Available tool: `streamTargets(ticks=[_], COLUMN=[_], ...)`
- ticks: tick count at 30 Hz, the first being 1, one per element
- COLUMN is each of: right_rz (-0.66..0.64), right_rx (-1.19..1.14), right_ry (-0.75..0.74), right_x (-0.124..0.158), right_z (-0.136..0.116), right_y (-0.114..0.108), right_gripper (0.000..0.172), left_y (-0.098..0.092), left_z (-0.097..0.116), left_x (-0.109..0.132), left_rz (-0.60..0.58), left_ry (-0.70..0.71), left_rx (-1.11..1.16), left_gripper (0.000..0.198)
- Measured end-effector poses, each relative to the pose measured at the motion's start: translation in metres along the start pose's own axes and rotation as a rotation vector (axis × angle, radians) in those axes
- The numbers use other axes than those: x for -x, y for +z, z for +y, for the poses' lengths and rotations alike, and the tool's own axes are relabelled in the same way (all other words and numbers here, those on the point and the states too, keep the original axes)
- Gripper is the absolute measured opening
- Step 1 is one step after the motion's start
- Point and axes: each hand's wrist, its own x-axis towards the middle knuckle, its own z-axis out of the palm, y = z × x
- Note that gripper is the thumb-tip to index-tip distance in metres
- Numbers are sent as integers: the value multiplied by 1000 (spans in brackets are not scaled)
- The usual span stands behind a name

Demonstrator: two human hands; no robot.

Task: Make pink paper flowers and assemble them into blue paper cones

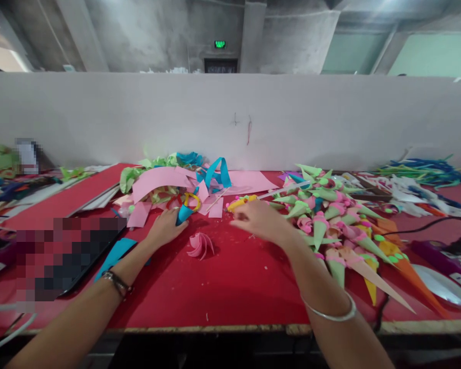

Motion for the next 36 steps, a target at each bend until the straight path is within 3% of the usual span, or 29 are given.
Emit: streamTargets(ticks=[3, 6, 9, 22, 31, 36], right_rz=[117, 206, 208, 205, 240, 282], right_rx=[-366, -472, -505, -593, -681, -766], right_ry=[-213, -267, -270, -190, -175, -113], right_x=[-12, -19, -20, -19, -19, -23], right_z=[-28, -41, -43, -43, -36, -29], right_y=[31, 58, 69, 73, 68, 68], right_gripper=[18, 19, 15, 8, 8, 6], left_y=[0, -1, -1, 0, 1, -14], left_z=[-1, -1, 0, 0, 0, -4], left_x=[1, 2, 3, 0, 4, 5], left_rz=[-6, -13, -23, -22, -58, -68], left_ry=[38, 42, 39, 57, 112, 122], left_rx=[-12, 14, 45, 87, 140, 219], left_gripper=[39, 41, 38, 32, 48, 57])
